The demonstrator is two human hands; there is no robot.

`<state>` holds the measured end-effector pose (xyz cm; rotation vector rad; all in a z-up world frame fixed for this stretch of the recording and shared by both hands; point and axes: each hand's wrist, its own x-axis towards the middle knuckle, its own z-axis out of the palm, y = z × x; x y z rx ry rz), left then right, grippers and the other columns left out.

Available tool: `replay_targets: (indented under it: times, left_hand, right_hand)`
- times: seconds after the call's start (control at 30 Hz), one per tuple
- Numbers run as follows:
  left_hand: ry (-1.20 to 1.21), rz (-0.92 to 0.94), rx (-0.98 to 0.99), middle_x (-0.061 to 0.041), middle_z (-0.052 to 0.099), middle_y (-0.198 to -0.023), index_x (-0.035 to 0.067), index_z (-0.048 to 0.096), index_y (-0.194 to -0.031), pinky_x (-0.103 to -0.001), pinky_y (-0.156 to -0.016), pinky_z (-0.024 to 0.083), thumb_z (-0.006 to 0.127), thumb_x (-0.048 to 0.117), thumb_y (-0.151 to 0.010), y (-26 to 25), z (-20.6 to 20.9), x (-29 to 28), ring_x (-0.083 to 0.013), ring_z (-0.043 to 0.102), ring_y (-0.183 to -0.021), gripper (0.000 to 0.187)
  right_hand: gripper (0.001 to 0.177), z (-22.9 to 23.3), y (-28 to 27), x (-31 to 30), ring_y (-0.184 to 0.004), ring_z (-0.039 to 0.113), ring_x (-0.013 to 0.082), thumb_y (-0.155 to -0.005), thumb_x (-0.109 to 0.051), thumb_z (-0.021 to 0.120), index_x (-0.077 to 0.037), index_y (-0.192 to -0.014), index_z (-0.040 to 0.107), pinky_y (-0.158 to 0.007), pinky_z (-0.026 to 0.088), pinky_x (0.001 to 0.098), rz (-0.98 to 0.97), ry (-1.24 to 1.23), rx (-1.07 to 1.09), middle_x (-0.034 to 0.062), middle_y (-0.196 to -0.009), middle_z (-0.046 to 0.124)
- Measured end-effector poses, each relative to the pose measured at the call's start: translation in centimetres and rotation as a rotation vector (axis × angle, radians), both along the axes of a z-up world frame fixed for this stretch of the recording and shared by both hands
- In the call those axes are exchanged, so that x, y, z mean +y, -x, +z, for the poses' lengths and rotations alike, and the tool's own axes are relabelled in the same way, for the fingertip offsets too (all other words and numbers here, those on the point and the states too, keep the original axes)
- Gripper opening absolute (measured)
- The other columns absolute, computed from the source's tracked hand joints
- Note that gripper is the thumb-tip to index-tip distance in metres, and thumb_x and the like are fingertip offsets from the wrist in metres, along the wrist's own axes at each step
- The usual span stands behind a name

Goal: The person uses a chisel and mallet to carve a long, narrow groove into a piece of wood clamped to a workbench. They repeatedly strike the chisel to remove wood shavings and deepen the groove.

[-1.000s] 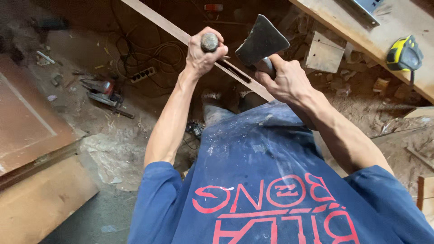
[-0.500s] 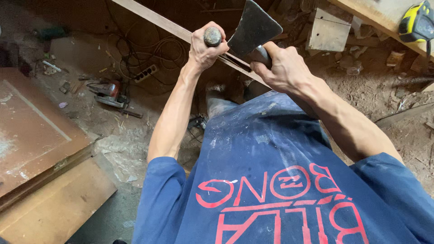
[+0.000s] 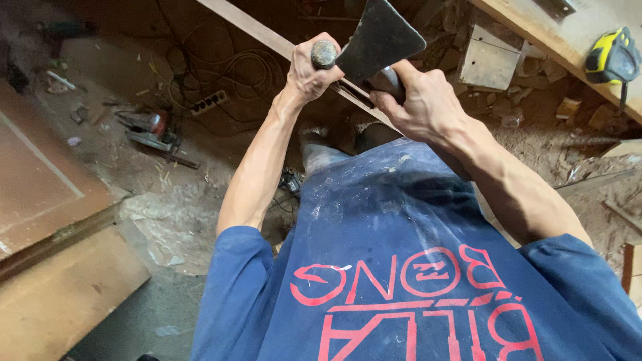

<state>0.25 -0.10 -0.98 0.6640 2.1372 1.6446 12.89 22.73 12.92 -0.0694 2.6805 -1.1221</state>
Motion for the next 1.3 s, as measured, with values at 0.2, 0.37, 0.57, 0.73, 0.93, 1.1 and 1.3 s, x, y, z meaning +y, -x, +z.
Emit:
replay_targets:
  times: [0.2, 0.37, 0.57, 0.73, 0.93, 1.1, 1.3]
  left_hand:
    - [-0.21, -0.079, 0.272, -0.009, 0.074, -0.098, -0.002, 0.064, -0.112, -0.032, -0.078, 0.06, 0.085, 0.007, -0.077, 0.0, -2.5, -0.6, -0.0161, 0.069, -0.085, 0.041]
    - [-0.093, -0.016, 0.234, -0.011, 0.076, -0.108, 0.003, 0.066, -0.122, -0.032, -0.085, 0.063, 0.075, 0.008, -0.087, 0.3, -7.4, 0.0, -0.0181, 0.074, -0.09, 0.036]
    - [0.05, 0.183, 0.87, -0.021, 0.063, -0.104, 0.001, 0.061, -0.124, -0.041, -0.081, 0.053, 0.087, 0.021, -0.078, 0.3, -11.9, 1.2, -0.0318, 0.061, -0.094, 0.056]
    - [0.228, 0.087, 0.26, -0.017, 0.068, -0.106, 0.003, 0.063, -0.131, -0.033, -0.084, 0.054, 0.076, 0.024, -0.085, 0.4, -12.7, 1.5, -0.0232, 0.067, -0.093, 0.053]
    - [-0.013, 0.267, 0.602, -0.019, 0.07, -0.089, -0.002, 0.065, -0.11, -0.038, -0.071, 0.056, 0.079, 0.013, -0.077, -1.3, -8.9, 2.5, -0.0264, 0.069, -0.08, 0.039]
    - [0.041, 0.174, 0.212, -0.017, 0.071, -0.077, -0.001, 0.071, -0.099, -0.039, -0.058, 0.054, 0.065, 0.014, -0.073, -0.4, -5.7, 2.2, -0.0248, 0.069, -0.065, 0.03]
    - [-0.21, 0.161, 0.454, -0.014, 0.07, -0.075, -0.004, 0.066, -0.092, -0.038, -0.057, 0.055, 0.074, 0.014, -0.082, -1.0, -5.9, 1.8, -0.0211, 0.065, -0.064, 0.022]
  right_hand:
    - [0.032, -1.1, 1.5, -2.7, -0.065, 0.073, 0.0373, -0.1, -0.031, 0.068, 0.0, -0.105, 0.062, -0.062, 0.061, 0.047, 0.065, -0.282, -0.013, 0.022, -0.081, 0.073]
    - [0.03, -2.6, 2.5, -3.5, -0.058, 0.071, 0.035, -0.1, -0.028, 0.065, -0.001, -0.11, 0.058, -0.052, 0.06, 0.0461, 0.029, -0.246, -0.108, 0.0211, -0.075, 0.07]
    - [0.033, -4.4, 2.1, -2.1, -0.064, 0.073, 0.0327, -0.105, -0.033, 0.069, -0.001, -0.108, 0.061, -0.055, 0.061, 0.0434, -0.018, -0.219, 0.081, 0.0226, -0.078, 0.073]
    - [0.032, -2.6, 3.2, -3.5, -0.068, 0.071, 0.0391, -0.101, -0.03, 0.073, -0.002, -0.11, 0.061, -0.056, 0.059, 0.0466, 0.027, -0.312, 0.045, 0.0252, -0.08, 0.071]
    - [0.025, 0.6, 2.4, -3.5, -0.08, 0.076, 0.0363, -0.105, -0.022, 0.069, -0.002, -0.12, 0.063, -0.067, 0.062, 0.0439, 0.06, -0.108, 0.192, 0.0237, -0.094, 0.075]
    - [0.043, -1.2, 3.8, -4.3, -0.07, 0.068, 0.0481, -0.095, -0.024, 0.076, -0.002, -0.129, 0.062, -0.059, 0.055, 0.0521, 0.075, -0.36, 0.051, 0.0311, -0.077, 0.069]
    - [0.03, 0.1, 2.6, -2.9, -0.076, 0.074, 0.04, -0.104, -0.029, 0.07, -0.002, -0.116, 0.064, -0.064, 0.06, 0.0468, 0.125, -0.175, 0.265, 0.0262, -0.089, 0.073]
